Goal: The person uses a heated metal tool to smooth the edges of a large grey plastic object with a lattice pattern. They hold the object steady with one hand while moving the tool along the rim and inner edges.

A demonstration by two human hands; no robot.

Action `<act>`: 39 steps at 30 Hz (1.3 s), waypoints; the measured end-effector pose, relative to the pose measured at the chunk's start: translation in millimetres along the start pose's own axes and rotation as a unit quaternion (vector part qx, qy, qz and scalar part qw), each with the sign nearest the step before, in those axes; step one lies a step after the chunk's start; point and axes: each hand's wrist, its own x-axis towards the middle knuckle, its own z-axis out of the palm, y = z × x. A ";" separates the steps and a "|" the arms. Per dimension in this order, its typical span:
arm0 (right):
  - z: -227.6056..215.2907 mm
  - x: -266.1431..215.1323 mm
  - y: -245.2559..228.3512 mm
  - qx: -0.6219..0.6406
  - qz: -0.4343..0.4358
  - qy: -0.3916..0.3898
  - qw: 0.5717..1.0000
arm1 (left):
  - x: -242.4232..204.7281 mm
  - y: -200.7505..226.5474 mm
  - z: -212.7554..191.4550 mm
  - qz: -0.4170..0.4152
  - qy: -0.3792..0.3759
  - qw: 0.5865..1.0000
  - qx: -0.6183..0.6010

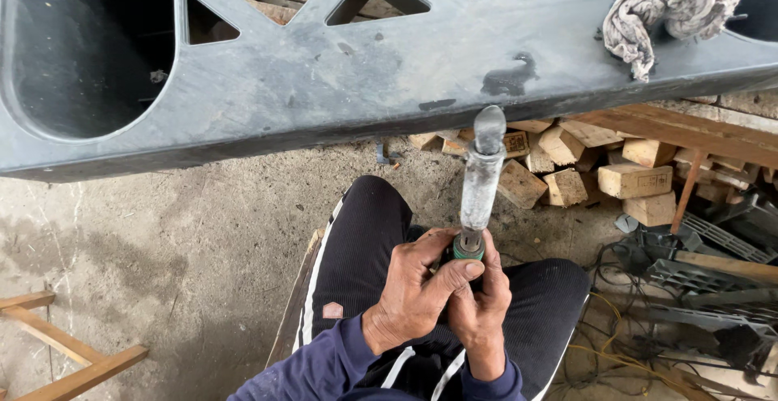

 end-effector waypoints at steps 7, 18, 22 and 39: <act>5.6 10.3 -21.1 -0.007 -0.022 -0.102 0.995 | -15.0 -1.9 -12.8 -0.050 0.031 0.997 -0.050; -0.8 2.3 -7.0 -0.035 -0.023 0.007 0.999 | 5.1 5.4 -0.3 -0.031 -0.027 0.999 -0.031; -7.6 -2.6 3.0 -0.043 -0.011 0.036 0.998 | 9.8 4.2 6.8 -0.025 -0.041 0.998 -0.048; 16.5 4.8 0.2 -0.090 -0.027 -0.066 0.993 | -12.4 -25.7 -31.1 -0.019 -0.012 0.995 -0.093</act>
